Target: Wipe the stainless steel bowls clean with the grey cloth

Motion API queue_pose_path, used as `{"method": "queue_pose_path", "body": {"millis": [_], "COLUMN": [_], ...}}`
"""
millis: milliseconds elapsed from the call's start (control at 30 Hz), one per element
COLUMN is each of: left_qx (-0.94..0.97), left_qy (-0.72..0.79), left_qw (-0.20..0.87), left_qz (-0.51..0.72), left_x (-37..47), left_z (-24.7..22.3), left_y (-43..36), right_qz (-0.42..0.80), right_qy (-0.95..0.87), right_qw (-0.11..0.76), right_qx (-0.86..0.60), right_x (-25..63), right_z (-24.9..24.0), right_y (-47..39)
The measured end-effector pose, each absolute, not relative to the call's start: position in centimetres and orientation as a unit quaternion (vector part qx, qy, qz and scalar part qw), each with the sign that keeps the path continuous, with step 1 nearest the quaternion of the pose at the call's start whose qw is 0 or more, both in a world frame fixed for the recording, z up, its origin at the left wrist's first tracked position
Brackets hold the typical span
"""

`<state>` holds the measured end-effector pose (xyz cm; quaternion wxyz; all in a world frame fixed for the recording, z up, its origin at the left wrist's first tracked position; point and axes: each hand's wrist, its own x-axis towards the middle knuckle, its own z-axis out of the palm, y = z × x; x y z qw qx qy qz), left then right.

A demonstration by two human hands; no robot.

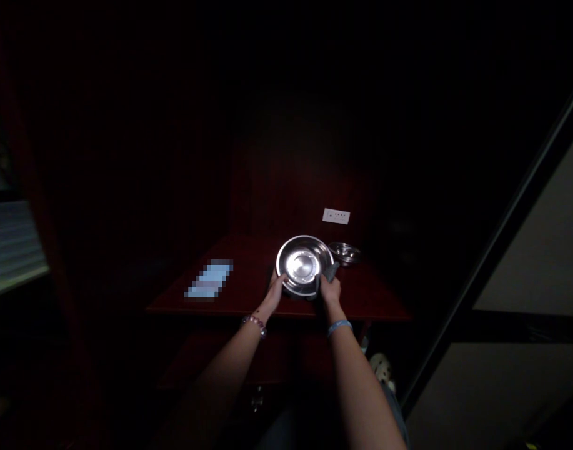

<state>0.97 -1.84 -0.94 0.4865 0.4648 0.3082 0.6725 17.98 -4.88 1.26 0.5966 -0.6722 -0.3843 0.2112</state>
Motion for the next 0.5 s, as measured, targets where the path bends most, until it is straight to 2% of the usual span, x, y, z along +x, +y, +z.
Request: {"method": "queue_pose_path", "body": {"millis": [500], "left_qx": [0.547], "left_qy": [0.316], "left_qw": [0.465], "left_qz": [0.620], "left_x": [1.4], "left_z": [0.5], "left_y": [-4.2], "right_qz": [0.181], "right_qy": [-0.361], "right_qw": [0.608], "right_qx": [-0.684], "right_x": [17.9], "right_z": [1.7], "right_y": [-5.3]}}
